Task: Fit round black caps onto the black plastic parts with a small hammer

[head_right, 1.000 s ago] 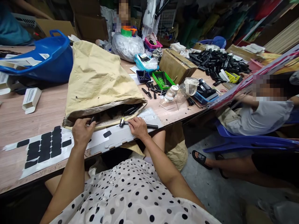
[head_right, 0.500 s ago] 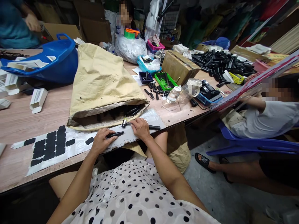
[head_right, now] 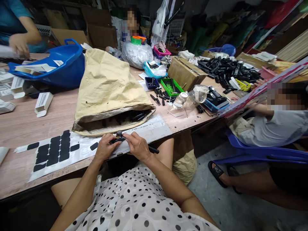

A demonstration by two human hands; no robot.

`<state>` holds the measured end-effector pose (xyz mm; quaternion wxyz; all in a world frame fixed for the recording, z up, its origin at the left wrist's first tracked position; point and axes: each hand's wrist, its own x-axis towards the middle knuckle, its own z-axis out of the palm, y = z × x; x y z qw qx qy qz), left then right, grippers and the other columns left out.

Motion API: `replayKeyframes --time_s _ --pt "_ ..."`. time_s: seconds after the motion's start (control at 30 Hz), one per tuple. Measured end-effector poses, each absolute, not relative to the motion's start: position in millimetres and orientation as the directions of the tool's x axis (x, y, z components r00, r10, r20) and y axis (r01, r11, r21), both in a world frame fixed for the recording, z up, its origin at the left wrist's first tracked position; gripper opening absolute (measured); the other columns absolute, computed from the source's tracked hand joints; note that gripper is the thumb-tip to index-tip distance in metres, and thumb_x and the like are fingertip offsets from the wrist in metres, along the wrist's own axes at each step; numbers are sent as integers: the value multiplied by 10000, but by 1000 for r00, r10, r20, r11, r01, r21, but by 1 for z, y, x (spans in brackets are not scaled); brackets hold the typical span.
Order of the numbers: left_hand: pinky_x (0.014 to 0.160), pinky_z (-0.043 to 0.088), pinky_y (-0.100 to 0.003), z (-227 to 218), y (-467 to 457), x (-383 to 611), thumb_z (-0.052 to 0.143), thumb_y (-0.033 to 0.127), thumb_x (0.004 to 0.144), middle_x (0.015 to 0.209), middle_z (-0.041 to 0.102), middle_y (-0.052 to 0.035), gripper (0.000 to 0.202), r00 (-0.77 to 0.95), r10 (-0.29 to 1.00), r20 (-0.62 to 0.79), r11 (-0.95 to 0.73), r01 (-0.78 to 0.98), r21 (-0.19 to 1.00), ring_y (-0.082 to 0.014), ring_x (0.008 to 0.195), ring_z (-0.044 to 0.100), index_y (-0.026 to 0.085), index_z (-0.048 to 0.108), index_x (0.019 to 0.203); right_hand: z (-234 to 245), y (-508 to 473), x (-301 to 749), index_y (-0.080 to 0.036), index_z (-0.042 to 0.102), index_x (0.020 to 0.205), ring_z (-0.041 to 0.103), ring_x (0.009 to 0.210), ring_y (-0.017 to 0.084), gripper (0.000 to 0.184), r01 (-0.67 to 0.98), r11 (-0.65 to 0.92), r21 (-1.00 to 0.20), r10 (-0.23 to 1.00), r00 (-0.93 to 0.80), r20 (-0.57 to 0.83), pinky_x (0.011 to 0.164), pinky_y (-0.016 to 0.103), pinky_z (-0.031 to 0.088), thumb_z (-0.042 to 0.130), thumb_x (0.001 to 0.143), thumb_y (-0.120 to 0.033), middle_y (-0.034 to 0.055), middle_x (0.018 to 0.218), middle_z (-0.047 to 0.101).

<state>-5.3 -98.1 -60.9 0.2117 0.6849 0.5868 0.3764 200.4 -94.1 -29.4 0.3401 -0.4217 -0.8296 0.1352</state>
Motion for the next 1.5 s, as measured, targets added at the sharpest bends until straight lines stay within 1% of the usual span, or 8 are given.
replayKeyframes --time_s 0.2,0.33,0.53,0.7,0.9,1.0,1.2,1.5 --pt "742 470 -342 -57 -97 -3 738 272 781 745 617 -3 39 27 976 218 -188 620 762 -206 790 544 244 716 764 -29 -101 197 -304 662 1333 615 796 137 406 681 620 -389 776 -460 433 725 199 507 444 1015 -178 27 873 618" --pt "760 473 -349 -54 -97 -1 735 245 770 728 609 -3 39 26 978 209 -179 625 760 -208 793 546 247 715 736 -33 -103 197 -333 680 1309 596 750 126 408 720 616 -319 780 -501 375 640 185 473 490 990 -164 19 859 613" --pt "778 481 -351 -53 -98 -1 737 242 768 770 647 -9 69 19 979 205 -170 643 747 -212 817 572 257 761 830 -29 -102 205 -302 660 1345 617 785 133 438 730 590 -345 794 -445 414 691 192 488 436 1005 -141 32 878 624" --pt "762 483 -344 -53 -99 -1 729 242 761 766 657 -11 86 12 977 214 -170 650 741 -212 814 583 256 768 836 -32 -106 208 -282 694 1298 599 710 129 421 728 603 -327 780 -452 433 625 195 468 431 1001 -139 27 838 625" --pt "782 488 -355 -53 -99 -1 730 255 758 792 669 -18 77 17 974 224 -178 668 722 -221 832 584 245 753 830 -32 -95 222 -293 663 1326 638 852 149 395 762 529 -374 828 -367 424 727 213 490 449 1015 -178 42 942 654" --pt "782 489 -357 -53 -100 -1 725 256 758 808 668 -18 84 22 976 217 -174 679 713 -226 842 581 246 738 840 -33 -78 236 -281 685 1289 620 847 163 362 797 506 -330 835 -357 419 739 237 474 464 1015 -195 48 946 653" --pt "780 487 -357 -52 -101 -2 732 283 761 820 664 -18 106 41 969 244 -202 701 684 -229 837 575 252 729 863 -50 -42 251 -278 741 1178 537 848 206 284 826 536 -172 813 -451 368 734 300 396 542 985 -221 61 884 636" --pt "775 479 -356 -53 -102 -4 700 332 815 819 650 -27 134 58 967 249 -215 713 667 -231 842 571 263 760 912 -58 -40 250 -274 742 1179 499 881 221 281 828 527 -189 816 -432 385 780 320 386 538 987 -247 62 901 618"
